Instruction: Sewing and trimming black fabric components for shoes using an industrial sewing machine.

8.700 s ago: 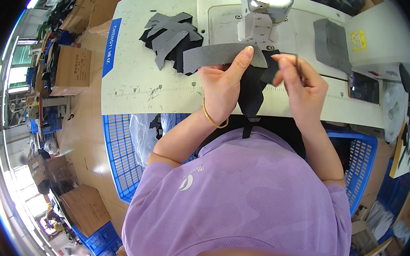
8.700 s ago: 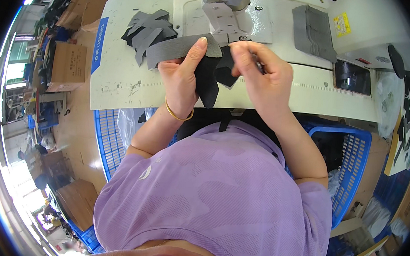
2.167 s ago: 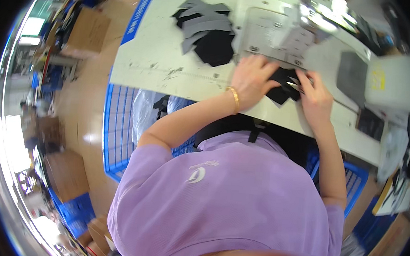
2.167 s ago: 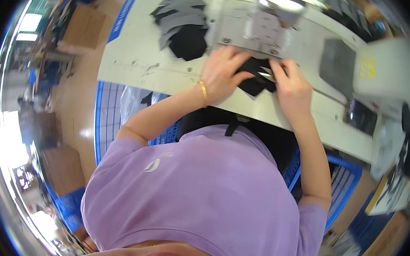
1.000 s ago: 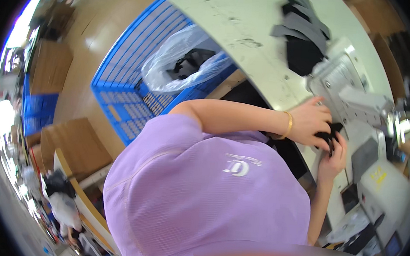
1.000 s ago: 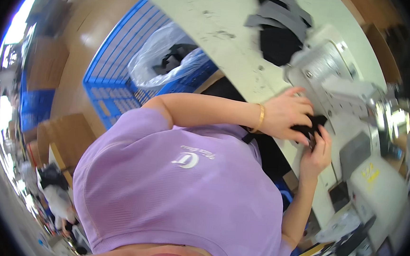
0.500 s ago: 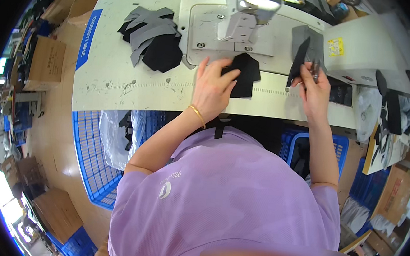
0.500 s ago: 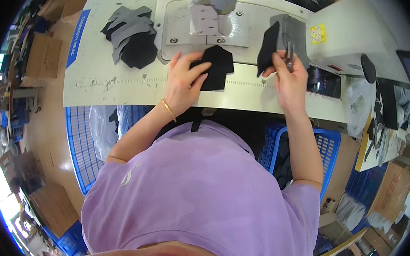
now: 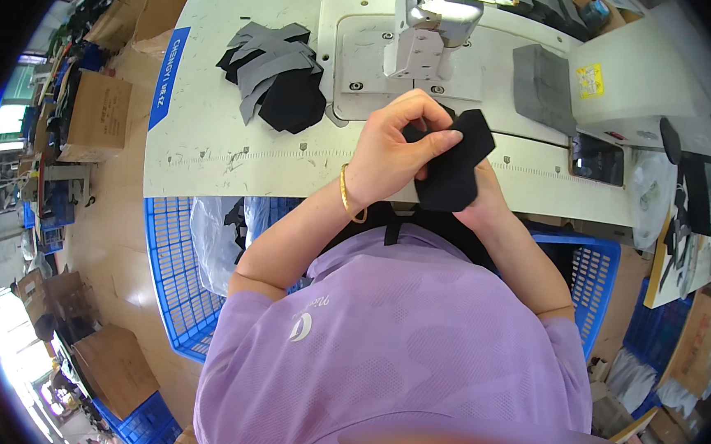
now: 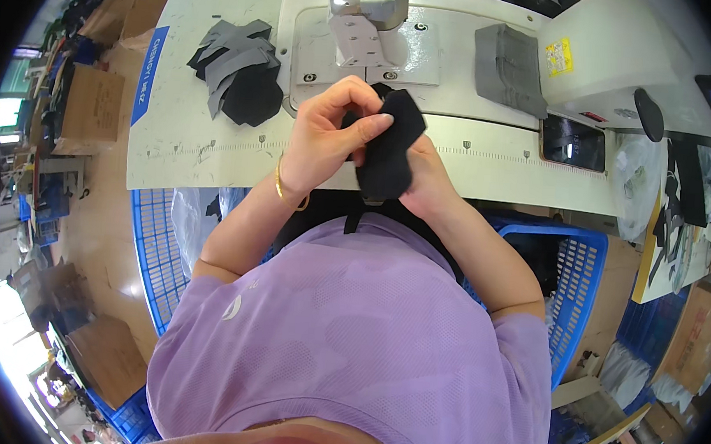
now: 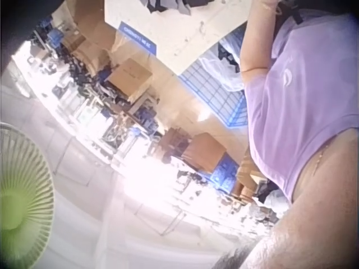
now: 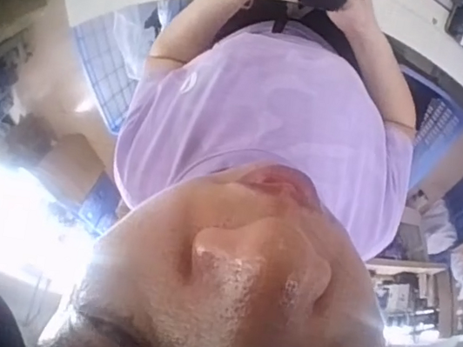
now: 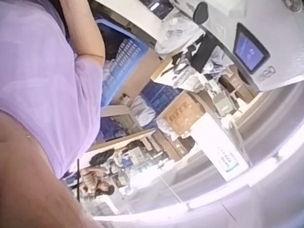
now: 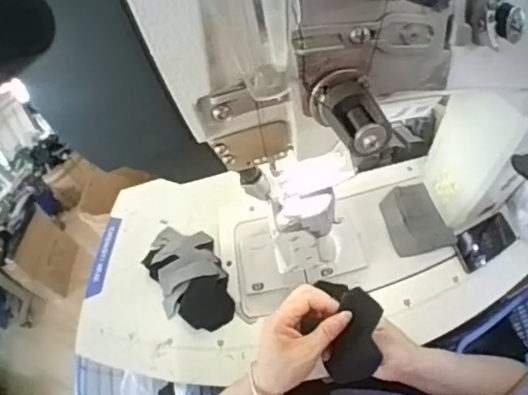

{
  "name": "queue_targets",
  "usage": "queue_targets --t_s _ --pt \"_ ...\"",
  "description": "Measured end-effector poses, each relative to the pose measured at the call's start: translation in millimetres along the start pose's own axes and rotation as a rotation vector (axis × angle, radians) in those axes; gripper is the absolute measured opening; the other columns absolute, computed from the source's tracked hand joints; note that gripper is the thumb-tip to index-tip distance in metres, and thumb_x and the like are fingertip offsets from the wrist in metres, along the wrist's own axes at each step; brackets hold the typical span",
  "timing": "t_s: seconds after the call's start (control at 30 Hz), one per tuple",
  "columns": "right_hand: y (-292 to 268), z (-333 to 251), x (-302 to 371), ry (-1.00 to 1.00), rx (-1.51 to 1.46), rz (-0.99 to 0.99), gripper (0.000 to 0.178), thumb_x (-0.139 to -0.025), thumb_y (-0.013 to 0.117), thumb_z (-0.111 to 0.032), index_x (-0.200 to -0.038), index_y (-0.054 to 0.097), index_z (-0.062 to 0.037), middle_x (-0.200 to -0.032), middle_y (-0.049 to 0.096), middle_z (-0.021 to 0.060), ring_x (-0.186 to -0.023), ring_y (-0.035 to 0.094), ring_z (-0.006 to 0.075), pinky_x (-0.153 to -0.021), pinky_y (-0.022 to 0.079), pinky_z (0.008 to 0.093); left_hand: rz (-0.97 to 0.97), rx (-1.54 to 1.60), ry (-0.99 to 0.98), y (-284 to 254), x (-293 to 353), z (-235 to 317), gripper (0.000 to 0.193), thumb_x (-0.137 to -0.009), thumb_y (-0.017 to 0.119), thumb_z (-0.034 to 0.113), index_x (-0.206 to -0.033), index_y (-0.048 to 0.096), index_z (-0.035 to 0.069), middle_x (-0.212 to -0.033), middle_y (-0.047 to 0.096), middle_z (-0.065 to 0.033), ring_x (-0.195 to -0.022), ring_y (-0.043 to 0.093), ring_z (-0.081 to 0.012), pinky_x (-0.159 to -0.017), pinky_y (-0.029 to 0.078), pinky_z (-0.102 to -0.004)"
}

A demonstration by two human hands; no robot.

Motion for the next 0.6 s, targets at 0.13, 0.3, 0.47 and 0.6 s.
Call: queue_targets --t_s 0.13,0.3,0.47,0.6 --pt "-15 -58 -14 -0.247 0.905 0.189 0.019 -0.096 0.053 -0.019 -0.105 0.063 -0.0047 -0.09 0.063 0.0047 -0.078 0.063 0.0165 -0.069 0.051 0.0295 0.167 0.033 0.23 -18 4 17 0.015 -0.088 0.062 -0.003 -0.101 0.057 0.002 -0.096 0.057 -0.0016 -0.081 0.054 -0.0045 -0.073 0.045 -0.0188" --pt "-75 -173 -63 -0.876 1.85 0.288 0.022 -0.088 0.06 -0.008 -0.11 0.062 -0.0061 -0.103 0.06 0.0091 -0.091 0.062 0.029 -0.076 0.051 0.0353 0.09 -0.08 0.028 -29 2 17 0.021 -0.09 0.056 -0.007 -0.11 0.056 0.0 -0.097 0.059 -0.0008 -0.082 0.053 -0.0028 -0.073 0.043 -0.017" --pt "-96 -160 -83 -0.611 2.073 0.183 0.016 -0.086 0.063 -0.009 -0.1 0.06 -0.0042 -0.105 0.058 0.0088 -0.094 0.06 0.0324 -0.079 0.05 0.0401 0.107 -0.089 -0.004 -24 5 11 0.01 -0.093 0.06 0.002 -0.102 0.059 -0.002 -0.084 0.061 0.002 -0.077 0.052 -0.0017 -0.069 0.045 -0.0176" --pt "-87 -137 -76 -0.777 2.017 0.16 0.018 -0.082 0.065 -0.008 -0.099 0.059 -0.0071 -0.108 0.057 0.0054 -0.092 0.061 0.0308 -0.076 0.051 0.041 0.104 -0.158 -0.016 -22 3 7 0.007 -0.093 0.061 0.004 -0.096 0.057 -0.001 -0.083 0.061 0.0021 -0.077 0.053 -0.0014 -0.069 0.045 -0.0178"
Point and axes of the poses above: each hand's wrist, its own x-axis away from the middle knuckle, its own y-axis out of the palm, z = x × y, the point moved 4 cm from there along -x, towards the middle knuckle
